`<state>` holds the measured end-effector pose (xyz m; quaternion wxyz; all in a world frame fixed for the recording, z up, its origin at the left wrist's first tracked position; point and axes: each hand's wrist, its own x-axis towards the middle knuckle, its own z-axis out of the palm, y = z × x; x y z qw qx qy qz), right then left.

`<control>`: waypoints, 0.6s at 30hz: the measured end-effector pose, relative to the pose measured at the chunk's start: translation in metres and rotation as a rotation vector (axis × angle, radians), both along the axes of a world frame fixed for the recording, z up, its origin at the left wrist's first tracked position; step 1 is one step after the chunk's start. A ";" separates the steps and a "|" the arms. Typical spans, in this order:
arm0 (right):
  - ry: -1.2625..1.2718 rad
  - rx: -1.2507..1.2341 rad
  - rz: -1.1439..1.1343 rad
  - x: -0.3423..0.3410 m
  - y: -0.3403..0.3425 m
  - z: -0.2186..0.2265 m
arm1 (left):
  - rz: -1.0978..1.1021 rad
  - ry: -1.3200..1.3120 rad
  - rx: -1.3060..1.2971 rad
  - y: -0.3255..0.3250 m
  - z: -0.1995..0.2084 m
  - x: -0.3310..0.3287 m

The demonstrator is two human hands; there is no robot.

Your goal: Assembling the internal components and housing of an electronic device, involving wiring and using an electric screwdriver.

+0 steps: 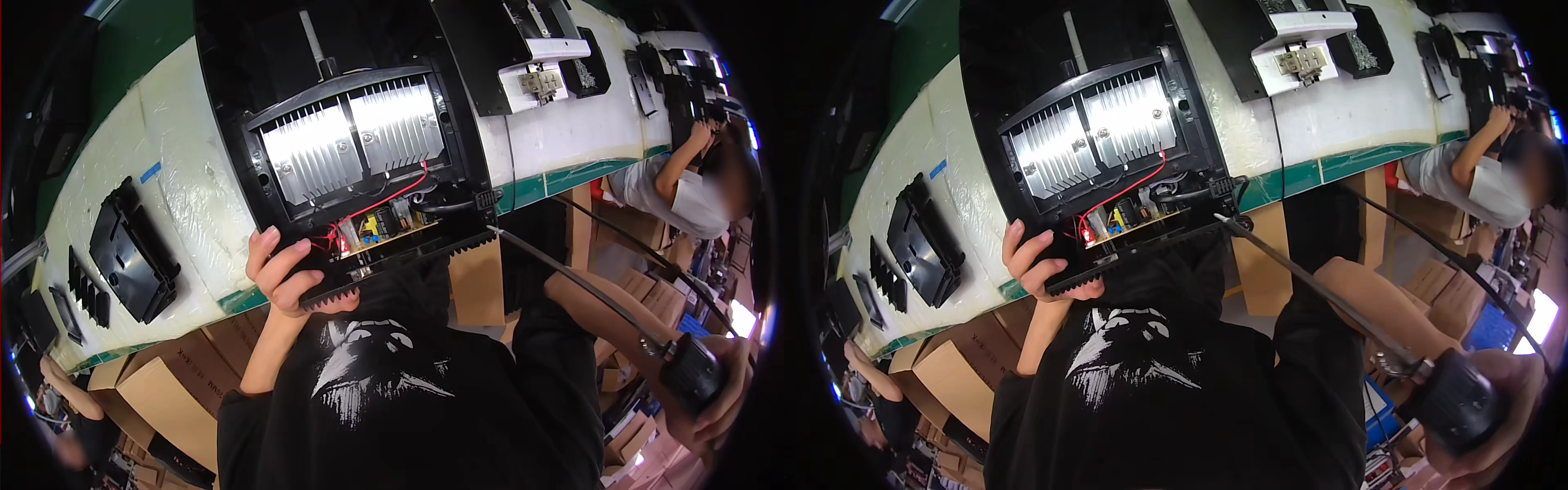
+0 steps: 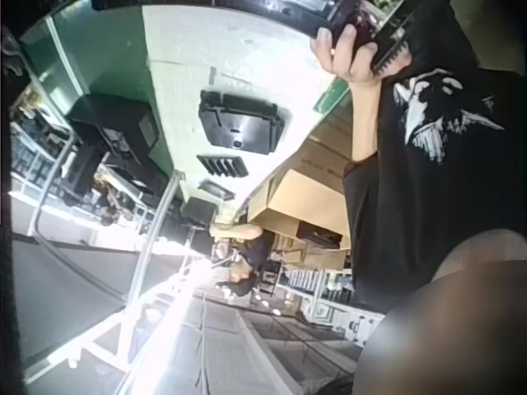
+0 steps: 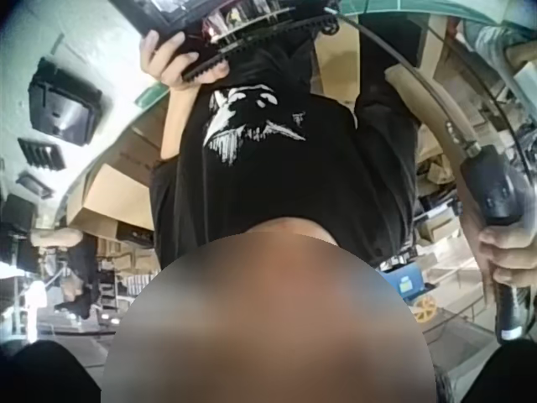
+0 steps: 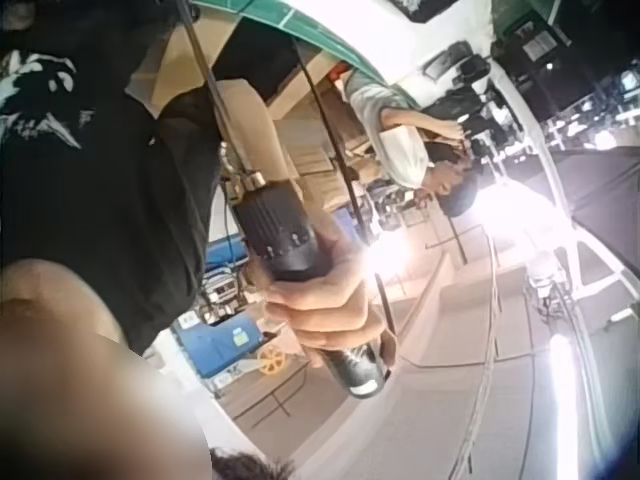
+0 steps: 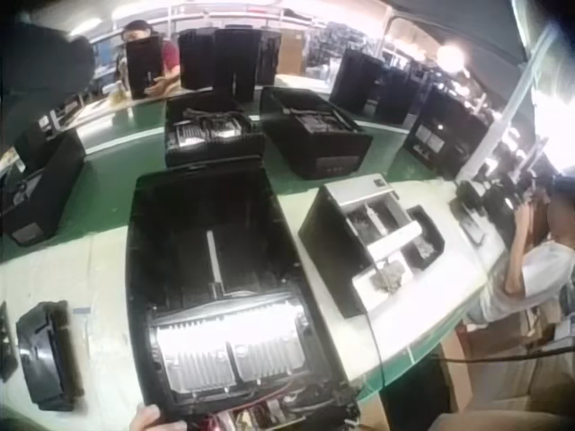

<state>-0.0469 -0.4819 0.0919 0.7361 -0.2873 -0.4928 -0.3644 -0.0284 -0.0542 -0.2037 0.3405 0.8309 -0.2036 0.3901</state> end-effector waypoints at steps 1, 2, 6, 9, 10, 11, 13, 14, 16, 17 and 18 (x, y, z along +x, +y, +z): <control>-0.009 -0.015 0.005 -0.006 0.003 -0.007 | 0.016 0.016 0.008 0.003 0.000 -0.003; -0.019 -0.028 0.008 0.001 0.018 -0.022 | 0.030 0.031 0.016 0.004 0.001 -0.005; 0.293 -0.318 -0.126 0.056 0.159 -0.072 | 0.010 0.043 -0.022 -0.001 -0.001 -0.003; 0.448 -0.568 -0.218 0.055 0.175 -0.101 | 0.019 0.032 -0.042 0.000 0.000 -0.004; 0.442 -0.638 -0.209 0.062 0.183 -0.107 | 0.028 0.034 -0.040 0.002 0.000 -0.004; 0.444 -0.637 -0.204 0.065 0.190 -0.113 | 0.021 0.039 -0.032 0.002 0.000 -0.004; 0.391 -0.531 -0.268 0.068 0.204 -0.123 | 0.011 0.045 -0.022 0.003 0.000 -0.004; 0.367 -0.480 -0.305 0.067 0.205 -0.127 | 0.004 0.037 -0.031 0.002 0.000 -0.002; 0.472 -0.456 -0.377 0.060 0.189 -0.126 | -0.014 0.031 -0.042 0.000 0.000 0.000; 0.494 -0.711 -0.265 0.064 0.182 -0.117 | -0.002 0.023 -0.048 0.001 -0.001 -0.001; 0.509 -0.963 -0.147 0.066 0.178 -0.114 | 0.011 0.016 -0.053 0.002 -0.001 -0.003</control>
